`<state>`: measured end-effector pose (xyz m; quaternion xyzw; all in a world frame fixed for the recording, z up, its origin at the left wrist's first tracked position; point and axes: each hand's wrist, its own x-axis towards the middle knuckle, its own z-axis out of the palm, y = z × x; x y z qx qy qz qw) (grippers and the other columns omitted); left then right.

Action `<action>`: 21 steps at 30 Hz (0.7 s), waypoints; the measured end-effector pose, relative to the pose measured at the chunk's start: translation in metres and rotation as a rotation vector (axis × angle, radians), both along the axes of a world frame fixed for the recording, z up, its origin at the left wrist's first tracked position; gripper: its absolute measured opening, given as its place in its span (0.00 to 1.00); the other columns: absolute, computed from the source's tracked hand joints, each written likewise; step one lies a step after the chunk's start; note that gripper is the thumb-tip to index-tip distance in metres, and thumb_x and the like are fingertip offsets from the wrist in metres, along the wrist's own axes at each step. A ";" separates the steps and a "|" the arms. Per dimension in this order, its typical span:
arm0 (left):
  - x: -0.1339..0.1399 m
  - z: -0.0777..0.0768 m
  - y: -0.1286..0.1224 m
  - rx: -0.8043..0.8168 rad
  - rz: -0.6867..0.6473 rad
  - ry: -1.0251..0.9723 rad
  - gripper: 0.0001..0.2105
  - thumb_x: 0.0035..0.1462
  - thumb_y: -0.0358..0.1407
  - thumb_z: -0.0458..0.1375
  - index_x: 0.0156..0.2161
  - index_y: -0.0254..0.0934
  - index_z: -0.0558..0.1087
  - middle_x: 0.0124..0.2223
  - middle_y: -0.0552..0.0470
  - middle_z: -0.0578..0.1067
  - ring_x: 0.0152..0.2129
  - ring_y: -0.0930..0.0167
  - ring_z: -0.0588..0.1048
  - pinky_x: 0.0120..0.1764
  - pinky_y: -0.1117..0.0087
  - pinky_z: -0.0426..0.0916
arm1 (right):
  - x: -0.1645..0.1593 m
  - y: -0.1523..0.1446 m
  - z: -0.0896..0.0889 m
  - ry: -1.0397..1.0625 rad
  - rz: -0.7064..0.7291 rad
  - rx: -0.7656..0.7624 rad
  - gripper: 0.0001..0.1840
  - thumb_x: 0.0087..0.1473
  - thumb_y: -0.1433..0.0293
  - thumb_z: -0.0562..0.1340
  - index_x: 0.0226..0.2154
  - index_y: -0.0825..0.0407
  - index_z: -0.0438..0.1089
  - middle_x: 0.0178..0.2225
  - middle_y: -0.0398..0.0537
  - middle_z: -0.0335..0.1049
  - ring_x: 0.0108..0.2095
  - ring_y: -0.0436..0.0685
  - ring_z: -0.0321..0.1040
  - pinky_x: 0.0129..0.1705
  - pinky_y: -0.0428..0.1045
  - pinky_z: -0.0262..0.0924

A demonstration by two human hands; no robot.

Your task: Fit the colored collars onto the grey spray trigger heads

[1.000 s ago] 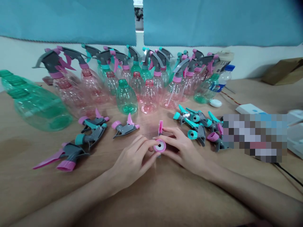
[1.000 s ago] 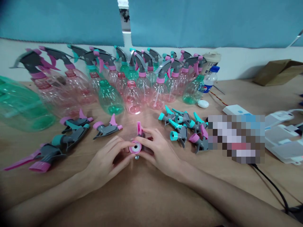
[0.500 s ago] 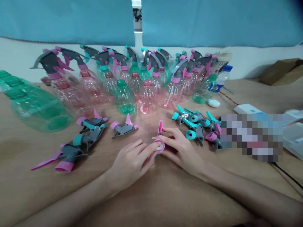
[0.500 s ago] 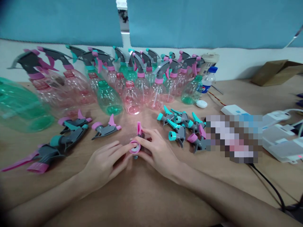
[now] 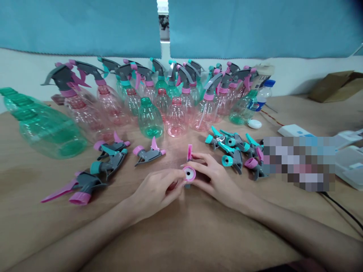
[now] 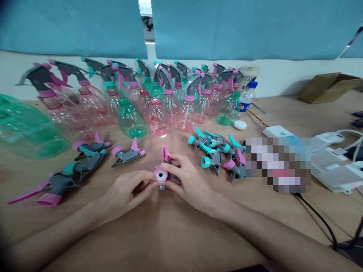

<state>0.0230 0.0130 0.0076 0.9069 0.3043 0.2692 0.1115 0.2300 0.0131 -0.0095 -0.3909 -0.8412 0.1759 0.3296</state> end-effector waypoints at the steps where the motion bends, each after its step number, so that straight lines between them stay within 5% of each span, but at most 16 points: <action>1: 0.000 0.000 -0.001 -0.002 -0.008 -0.005 0.06 0.61 0.30 0.50 0.41 0.36 0.68 0.24 0.58 0.69 0.19 0.76 0.66 0.23 0.77 0.61 | 0.000 0.000 0.000 0.004 0.004 -0.005 0.15 0.58 0.66 0.59 0.48 0.48 0.68 0.52 0.54 0.61 0.54 0.60 0.61 0.53 0.59 0.62; 8: 0.000 -0.004 -0.003 0.041 0.071 -0.010 0.08 0.61 0.32 0.50 0.45 0.36 0.66 0.27 0.57 0.72 0.20 0.76 0.69 0.24 0.76 0.64 | 0.001 0.001 -0.001 0.006 0.004 0.002 0.15 0.57 0.66 0.59 0.49 0.47 0.67 0.53 0.55 0.60 0.55 0.61 0.60 0.53 0.60 0.62; 21: 0.004 -0.003 -0.004 0.382 0.116 0.184 0.11 0.62 0.30 0.47 0.48 0.35 0.67 0.26 0.54 0.75 0.22 0.71 0.72 0.27 0.71 0.68 | 0.003 0.002 -0.005 0.001 -0.010 0.084 0.15 0.59 0.66 0.58 0.49 0.48 0.67 0.51 0.56 0.61 0.49 0.59 0.65 0.48 0.60 0.66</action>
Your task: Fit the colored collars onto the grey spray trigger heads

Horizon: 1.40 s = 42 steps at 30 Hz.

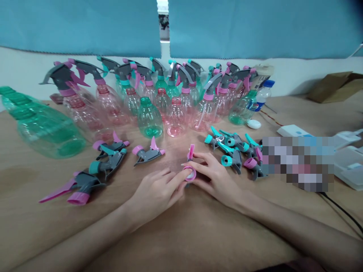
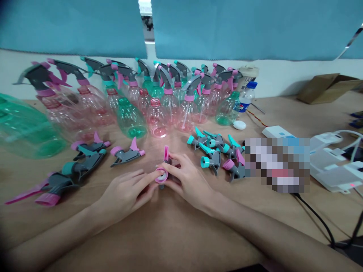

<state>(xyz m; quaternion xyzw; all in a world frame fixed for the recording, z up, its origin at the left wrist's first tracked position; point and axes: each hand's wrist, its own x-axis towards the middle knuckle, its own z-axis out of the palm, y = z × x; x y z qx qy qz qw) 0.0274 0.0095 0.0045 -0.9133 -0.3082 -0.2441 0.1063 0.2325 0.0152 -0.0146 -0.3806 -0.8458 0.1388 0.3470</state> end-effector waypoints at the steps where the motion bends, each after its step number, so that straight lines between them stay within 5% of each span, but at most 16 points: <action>1: 0.000 0.001 0.001 -0.011 0.005 0.019 0.11 0.62 0.31 0.47 0.48 0.35 0.67 0.26 0.54 0.74 0.21 0.71 0.72 0.26 0.72 0.68 | 0.000 0.000 0.001 -0.003 0.003 -0.003 0.15 0.59 0.66 0.58 0.49 0.48 0.67 0.52 0.56 0.61 0.49 0.59 0.65 0.48 0.60 0.65; 12: -0.003 0.000 0.006 -0.382 -0.091 -0.167 0.10 0.61 0.33 0.50 0.48 0.36 0.64 0.22 0.61 0.67 0.17 0.77 0.65 0.23 0.77 0.60 | -0.004 0.003 0.005 0.006 0.052 -0.055 0.16 0.58 0.65 0.59 0.49 0.48 0.67 0.53 0.55 0.61 0.52 0.59 0.62 0.52 0.59 0.62; 25: -0.002 -0.002 0.003 -0.478 -0.081 -0.216 0.09 0.58 0.29 0.51 0.44 0.38 0.63 0.21 0.64 0.58 0.14 0.79 0.59 0.21 0.78 0.55 | -0.004 0.001 0.007 -0.011 0.058 -0.059 0.15 0.58 0.66 0.59 0.48 0.47 0.68 0.53 0.55 0.61 0.53 0.61 0.62 0.52 0.60 0.63; 42: 0.003 0.001 -0.003 -0.485 0.003 -0.157 0.07 0.53 0.30 0.51 0.37 0.38 0.57 0.24 0.61 0.65 0.14 0.76 0.64 0.20 0.75 0.56 | -0.005 0.002 0.003 0.003 0.110 -0.007 0.15 0.55 0.66 0.61 0.46 0.50 0.70 0.53 0.55 0.59 0.52 0.59 0.59 0.51 0.57 0.63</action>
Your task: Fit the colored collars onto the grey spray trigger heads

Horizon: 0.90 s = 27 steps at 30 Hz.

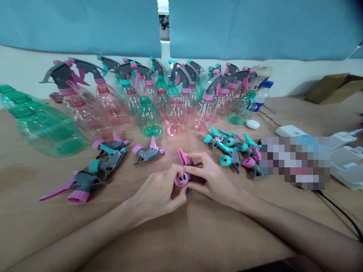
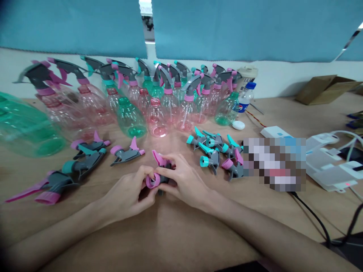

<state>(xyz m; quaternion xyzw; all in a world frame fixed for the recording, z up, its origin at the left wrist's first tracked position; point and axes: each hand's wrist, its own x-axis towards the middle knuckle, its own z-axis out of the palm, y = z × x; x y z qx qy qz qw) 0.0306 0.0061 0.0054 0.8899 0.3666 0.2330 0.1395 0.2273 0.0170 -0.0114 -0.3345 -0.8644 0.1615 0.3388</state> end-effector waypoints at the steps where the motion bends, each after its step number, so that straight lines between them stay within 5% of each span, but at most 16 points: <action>1: 0.000 0.000 0.000 -0.008 0.005 0.008 0.07 0.53 0.31 0.51 0.37 0.38 0.57 0.23 0.61 0.64 0.14 0.76 0.64 0.20 0.75 0.56 | 0.000 0.000 -0.001 -0.001 0.001 0.005 0.15 0.55 0.66 0.61 0.46 0.50 0.70 0.53 0.55 0.59 0.53 0.59 0.59 0.51 0.57 0.62; 16: -0.001 -0.002 0.003 -0.001 0.009 0.122 0.04 0.57 0.32 0.47 0.31 0.39 0.54 0.25 0.59 0.64 0.17 0.75 0.63 0.22 0.73 0.54 | 0.003 0.003 -0.002 -0.004 -0.040 0.000 0.14 0.56 0.64 0.60 0.46 0.48 0.71 0.53 0.55 0.60 0.51 0.60 0.60 0.50 0.57 0.63; 27: -0.003 -0.003 0.004 0.052 0.057 -0.048 0.10 0.57 0.33 0.53 0.44 0.37 0.62 0.27 0.59 0.67 0.18 0.76 0.66 0.22 0.76 0.59 | 0.005 0.004 -0.003 0.006 -0.079 0.016 0.15 0.56 0.66 0.61 0.46 0.50 0.71 0.53 0.56 0.60 0.53 0.61 0.61 0.52 0.59 0.63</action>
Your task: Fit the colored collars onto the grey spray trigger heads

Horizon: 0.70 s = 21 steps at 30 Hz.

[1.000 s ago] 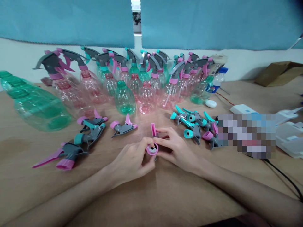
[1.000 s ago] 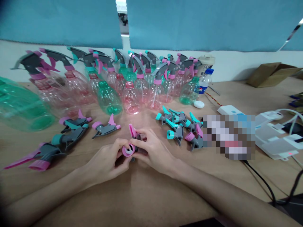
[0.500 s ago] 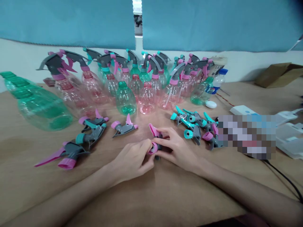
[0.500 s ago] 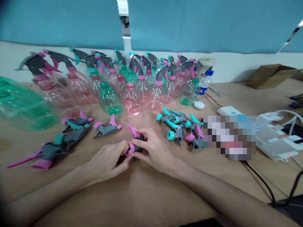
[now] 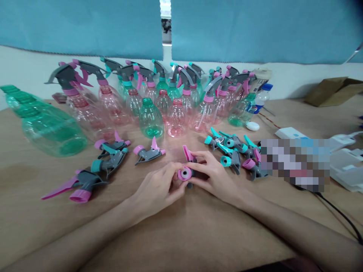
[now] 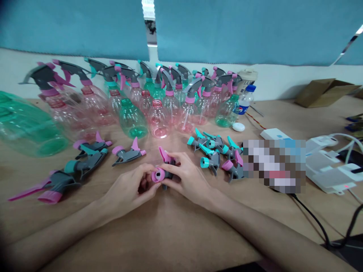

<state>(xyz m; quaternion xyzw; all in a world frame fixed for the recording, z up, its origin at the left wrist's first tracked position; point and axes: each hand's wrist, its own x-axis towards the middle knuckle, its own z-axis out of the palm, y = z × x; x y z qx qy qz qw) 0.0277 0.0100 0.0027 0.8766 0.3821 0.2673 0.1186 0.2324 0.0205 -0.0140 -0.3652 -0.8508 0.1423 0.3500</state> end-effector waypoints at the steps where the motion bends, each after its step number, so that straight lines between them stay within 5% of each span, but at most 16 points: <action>1: 0.000 0.001 0.000 0.011 -0.011 0.001 0.09 0.57 0.33 0.52 0.44 0.37 0.63 0.27 0.58 0.67 0.18 0.76 0.66 0.22 0.76 0.60 | 0.000 0.000 0.000 0.001 0.001 -0.001 0.15 0.56 0.66 0.61 0.46 0.50 0.71 0.53 0.57 0.60 0.53 0.62 0.61 0.52 0.60 0.63; 12: -0.004 0.002 -0.002 0.176 -0.049 0.023 0.12 0.60 0.34 0.52 0.48 0.37 0.69 0.27 0.56 0.68 0.19 0.77 0.66 0.23 0.76 0.62 | 0.004 0.000 0.003 0.022 -0.022 0.008 0.16 0.56 0.66 0.61 0.48 0.49 0.71 0.51 0.56 0.62 0.48 0.61 0.65 0.48 0.60 0.66; 21: -0.005 0.003 0.000 0.122 -0.075 0.047 0.12 0.62 0.34 0.50 0.50 0.36 0.67 0.25 0.57 0.69 0.19 0.76 0.66 0.24 0.77 0.63 | 0.006 0.003 0.005 0.027 0.047 0.041 0.15 0.56 0.66 0.61 0.47 0.51 0.71 0.52 0.57 0.62 0.49 0.59 0.64 0.48 0.58 0.66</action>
